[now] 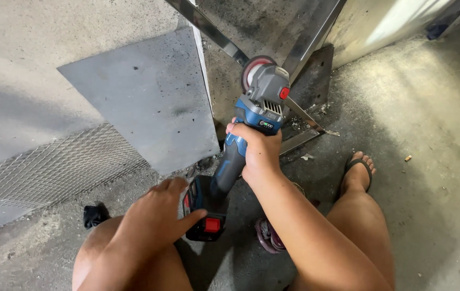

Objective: Using an angle grinder to buff and smooth a welded joint on a metal frame.

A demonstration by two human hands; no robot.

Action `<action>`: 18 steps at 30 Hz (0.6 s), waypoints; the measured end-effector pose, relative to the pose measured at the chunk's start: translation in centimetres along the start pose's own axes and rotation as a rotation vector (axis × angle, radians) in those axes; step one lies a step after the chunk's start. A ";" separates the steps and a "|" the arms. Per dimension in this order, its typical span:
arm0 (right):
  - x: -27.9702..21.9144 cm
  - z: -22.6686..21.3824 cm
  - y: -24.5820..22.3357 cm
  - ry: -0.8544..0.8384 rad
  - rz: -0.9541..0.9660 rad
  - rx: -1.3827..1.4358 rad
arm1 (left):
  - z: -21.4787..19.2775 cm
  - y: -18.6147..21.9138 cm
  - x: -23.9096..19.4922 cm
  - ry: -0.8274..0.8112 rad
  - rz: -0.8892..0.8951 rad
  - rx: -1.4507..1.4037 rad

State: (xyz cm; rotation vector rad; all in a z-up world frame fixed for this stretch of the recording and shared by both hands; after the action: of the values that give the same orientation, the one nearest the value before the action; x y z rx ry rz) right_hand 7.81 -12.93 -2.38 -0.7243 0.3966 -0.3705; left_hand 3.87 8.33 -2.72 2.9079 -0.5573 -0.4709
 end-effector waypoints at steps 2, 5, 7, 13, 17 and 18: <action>-0.4 -0.3 0.3 0.089 0.061 -0.055 | 1.2 -3.7 -2.6 -0.253 -0.138 0.192; -0.6 0.2 0.6 0.034 0.084 -0.090 | 0.8 -8.4 -5.8 -0.120 -0.197 0.048; -0.8 0.1 0.7 0.030 0.089 -0.098 | 3.1 -12.2 -7.1 -0.138 -0.153 -0.038; -0.7 -0.5 1.1 0.082 0.062 -0.074 | 5.7 -25.4 -14.1 -0.185 -0.356 0.123; 0.0 -1.5 1.4 0.263 0.055 -0.229 | 4.7 -28.9 -17.5 -0.051 -0.447 0.202; -0.1 -1.1 1.2 0.261 0.054 -0.227 | 4.6 -29.7 -17.7 -0.046 -0.463 0.233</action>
State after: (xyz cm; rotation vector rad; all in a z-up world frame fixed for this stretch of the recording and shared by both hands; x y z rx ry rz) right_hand 7.46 -12.67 -3.91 -0.8874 0.7120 -0.3740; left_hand -3.30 42.08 -7.94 3.2574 0.0757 -0.5584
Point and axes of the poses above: each hand's wrist, its own x-axis towards the middle knuckle, its own z-axis out of the palm, y = z × x, the point moved 7 cm from there along x, towards the middle knuckle, and after that the axes turned 8 degrees about x, right-handed, at the moved point
